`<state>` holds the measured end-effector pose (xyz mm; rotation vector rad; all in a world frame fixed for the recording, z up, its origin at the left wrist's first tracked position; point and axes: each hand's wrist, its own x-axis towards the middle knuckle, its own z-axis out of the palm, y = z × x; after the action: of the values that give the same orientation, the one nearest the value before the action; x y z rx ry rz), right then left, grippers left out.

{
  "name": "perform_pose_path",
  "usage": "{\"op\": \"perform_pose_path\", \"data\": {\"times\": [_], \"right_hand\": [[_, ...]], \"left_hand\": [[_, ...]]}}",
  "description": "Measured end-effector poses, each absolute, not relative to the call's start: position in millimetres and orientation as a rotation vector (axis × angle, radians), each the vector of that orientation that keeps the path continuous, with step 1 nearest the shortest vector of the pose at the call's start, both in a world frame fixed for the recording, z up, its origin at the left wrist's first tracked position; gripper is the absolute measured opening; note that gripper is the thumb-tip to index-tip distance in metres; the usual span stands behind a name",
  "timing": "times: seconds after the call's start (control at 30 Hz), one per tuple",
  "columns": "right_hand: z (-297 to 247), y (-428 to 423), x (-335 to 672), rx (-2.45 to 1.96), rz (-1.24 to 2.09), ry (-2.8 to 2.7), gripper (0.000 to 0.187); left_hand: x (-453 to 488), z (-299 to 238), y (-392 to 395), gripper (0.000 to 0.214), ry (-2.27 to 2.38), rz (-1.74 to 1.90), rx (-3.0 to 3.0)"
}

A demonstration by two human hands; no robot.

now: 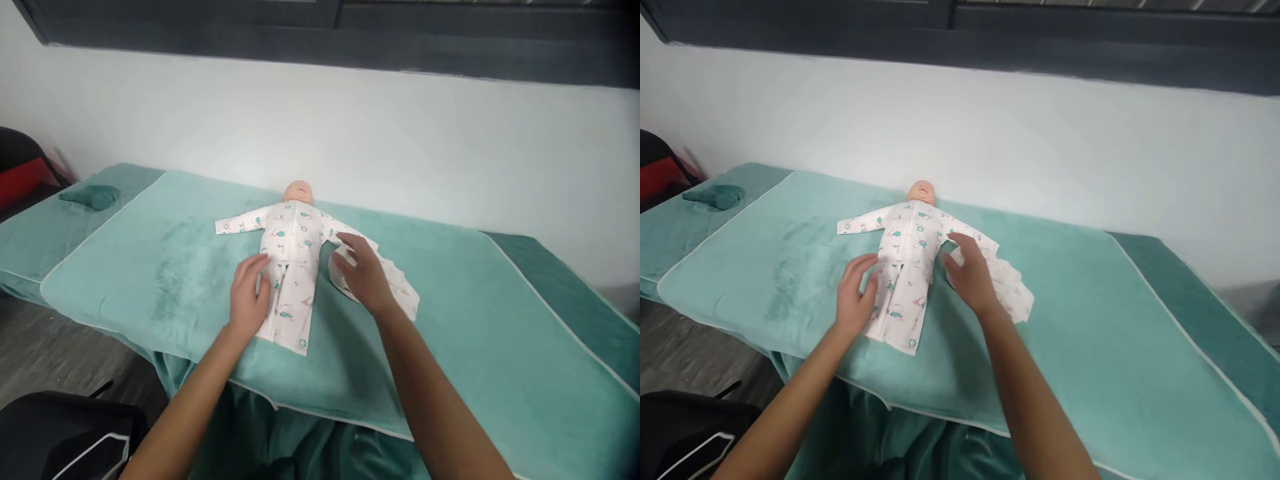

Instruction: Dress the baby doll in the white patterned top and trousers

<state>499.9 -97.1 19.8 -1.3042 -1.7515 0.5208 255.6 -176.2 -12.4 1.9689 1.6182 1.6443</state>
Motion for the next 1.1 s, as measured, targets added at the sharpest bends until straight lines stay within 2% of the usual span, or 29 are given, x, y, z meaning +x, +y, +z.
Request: {"op": "perform_pose_path", "data": {"times": [0.07,0.17,0.33,0.67,0.93,1.1], "right_hand": [[12.1,-55.7,465.4,-1.240,0.602,-1.655,0.039],[-2.3,6.5,429.8,-1.221,0.541,-1.602,0.036],[-22.5,54.1,426.1,-1.216,0.652,-1.515,0.031],[-20.3,49.9,431.4,-1.204,0.691,-1.568,0.031],[-23.8,52.9,433.0,-1.196,0.677,-1.599,0.030],[-25.9,54.6,433.1,-1.172,0.666,-1.611,0.030]], "left_hand": [[261.7,3.6,-121.5,0.029,1.570,1.633,1.931],[272.3,16.1,-41.2,0.033,1.540,1.501,1.920],[284.5,3.3,46.5,0.038,1.524,1.233,1.951],[283.5,-5.4,55.4,0.039,1.520,1.162,1.948],[284.1,-4.8,52.5,0.027,1.505,1.268,1.828],[282.9,-8.1,56.4,0.034,1.478,1.270,1.898]]}}
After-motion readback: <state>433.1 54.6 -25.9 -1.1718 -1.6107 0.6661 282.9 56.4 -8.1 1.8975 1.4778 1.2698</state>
